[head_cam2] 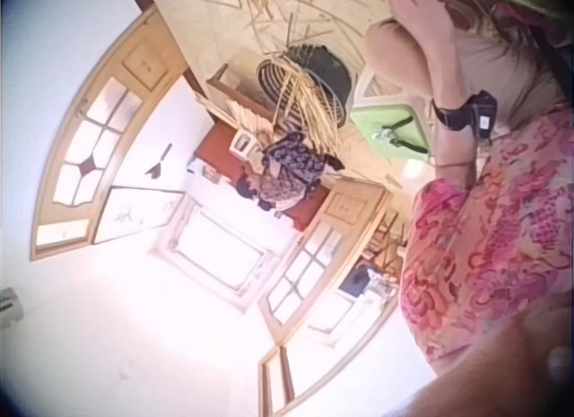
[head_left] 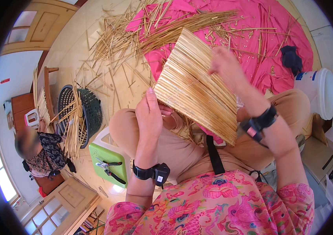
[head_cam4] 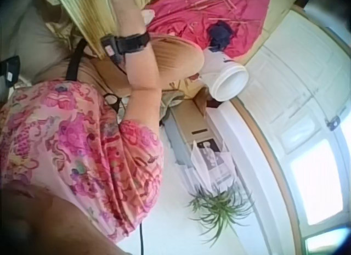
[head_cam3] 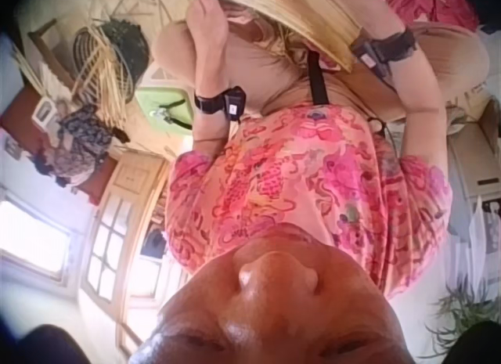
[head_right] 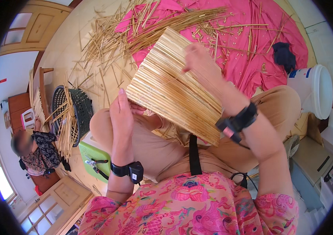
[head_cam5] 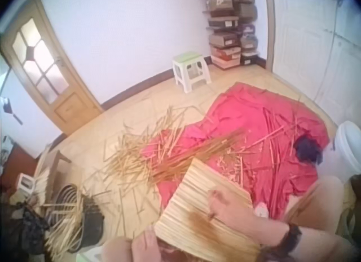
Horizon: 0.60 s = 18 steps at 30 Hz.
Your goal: The person is weaving a bamboo mat by threading a white string through bamboo strips. They use shears to cut the string and continue weaving the mat.
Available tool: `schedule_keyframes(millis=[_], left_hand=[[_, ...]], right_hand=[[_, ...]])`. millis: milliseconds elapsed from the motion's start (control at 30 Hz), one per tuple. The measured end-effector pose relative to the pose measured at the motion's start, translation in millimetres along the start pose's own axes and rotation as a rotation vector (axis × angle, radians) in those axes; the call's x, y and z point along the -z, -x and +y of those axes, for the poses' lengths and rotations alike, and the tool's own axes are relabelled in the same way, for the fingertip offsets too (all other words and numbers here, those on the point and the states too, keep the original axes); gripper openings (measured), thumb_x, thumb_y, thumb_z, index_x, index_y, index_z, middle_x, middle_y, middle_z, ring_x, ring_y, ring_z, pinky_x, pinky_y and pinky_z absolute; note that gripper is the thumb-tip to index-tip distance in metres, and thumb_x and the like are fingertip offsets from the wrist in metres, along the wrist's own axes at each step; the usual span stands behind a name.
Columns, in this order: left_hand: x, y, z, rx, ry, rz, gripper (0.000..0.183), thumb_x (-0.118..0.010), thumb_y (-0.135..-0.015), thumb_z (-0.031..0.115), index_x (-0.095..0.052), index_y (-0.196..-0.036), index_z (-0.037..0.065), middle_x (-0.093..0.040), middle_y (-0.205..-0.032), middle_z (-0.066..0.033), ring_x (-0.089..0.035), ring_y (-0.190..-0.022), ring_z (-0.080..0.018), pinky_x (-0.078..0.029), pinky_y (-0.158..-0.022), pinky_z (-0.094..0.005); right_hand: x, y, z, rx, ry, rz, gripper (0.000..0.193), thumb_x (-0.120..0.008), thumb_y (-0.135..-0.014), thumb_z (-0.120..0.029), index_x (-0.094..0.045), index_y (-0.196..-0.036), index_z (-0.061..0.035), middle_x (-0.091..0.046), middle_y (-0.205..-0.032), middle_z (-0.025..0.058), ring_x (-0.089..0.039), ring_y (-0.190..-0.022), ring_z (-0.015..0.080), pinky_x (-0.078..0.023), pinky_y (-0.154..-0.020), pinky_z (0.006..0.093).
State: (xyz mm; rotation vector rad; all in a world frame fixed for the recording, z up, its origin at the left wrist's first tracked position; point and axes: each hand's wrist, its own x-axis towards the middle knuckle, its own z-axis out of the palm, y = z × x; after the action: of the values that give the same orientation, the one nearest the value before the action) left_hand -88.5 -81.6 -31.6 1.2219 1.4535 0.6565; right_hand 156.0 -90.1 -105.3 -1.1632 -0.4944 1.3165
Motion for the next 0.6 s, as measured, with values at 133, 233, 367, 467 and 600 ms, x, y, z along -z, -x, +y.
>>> schedule_keyframes(millis=[133, 233, 367, 467, 600], left_hand=[[0.1, 0.1, 3.0, 0.023, -0.012, 0.000, 0.055, -0.032, -0.109, 0.035, -0.064, -0.101, -0.009, -0.068, -0.075, -0.0130, -0.066, -0.058, -0.0172, -0.055, -0.052, -0.0267], [0.1, 0.0, 5.0, 0.024, 0.009, 0.001, 0.055, -0.031, -0.109, 0.034, -0.064, -0.100, -0.009, -0.068, -0.075, -0.0129, -0.066, -0.058, -0.0170, -0.055, -0.052, -0.0263], [1.1, -1.4, 2.6, 0.036, 0.011, -0.008, 0.055, -0.031, -0.109, 0.033, -0.065, -0.100, -0.009, -0.068, -0.075, -0.0129, -0.067, -0.058, -0.0170, -0.055, -0.052, -0.0263], [1.6, -1.4, 2.9, 0.045, -0.009, -0.006, 0.055, -0.030, -0.109, 0.034, -0.064, -0.100, -0.008, -0.068, -0.077, -0.0132, -0.066, -0.059, -0.0171, -0.054, -0.053, -0.0262], [0.6, -0.5, 6.5, 0.036, -0.028, -0.010, 0.055, -0.030, -0.109, 0.034, -0.065, -0.101, -0.008, -0.069, -0.078, -0.0131, -0.067, -0.059, -0.0169, -0.055, -0.053, -0.0263]], right_hand=[[-61.6, 37.2, -17.3, -0.149, 0.419, -0.361, 0.014, -0.068, -0.094, -0.017, -0.062, -0.098, -0.0052, -0.056, -0.077, -0.0014, -0.052, -0.066, 0.0039, -0.045, -0.058, 0.0218], [-60.4, 33.4, 9.5, 0.026, 0.389, -0.495, 0.014, -0.072, -0.090, -0.015, -0.066, -0.096, -0.0035, -0.059, -0.074, -0.0038, -0.054, -0.065, 0.0042, -0.044, -0.056, 0.0231], [-56.2, 32.9, 15.8, 0.191, 0.500, -0.547, 0.013, -0.072, -0.090, -0.011, -0.065, -0.097, -0.0031, -0.063, -0.076, -0.0020, -0.056, -0.067, 0.0049, -0.046, -0.058, 0.0228], [-57.6, 33.6, 4.4, 0.352, 0.763, -0.587, 0.014, -0.070, -0.091, -0.014, -0.063, -0.096, -0.0034, -0.065, -0.074, 0.0069, -0.062, -0.064, 0.0154, -0.049, -0.059, 0.0300], [-58.4, 36.5, -6.9, 0.409, 1.016, -0.593, 0.015, -0.063, -0.092, -0.020, -0.060, -0.096, -0.0059, -0.067, -0.077, 0.0178, -0.066, -0.074, 0.0389, -0.052, -0.064, 0.0455]])
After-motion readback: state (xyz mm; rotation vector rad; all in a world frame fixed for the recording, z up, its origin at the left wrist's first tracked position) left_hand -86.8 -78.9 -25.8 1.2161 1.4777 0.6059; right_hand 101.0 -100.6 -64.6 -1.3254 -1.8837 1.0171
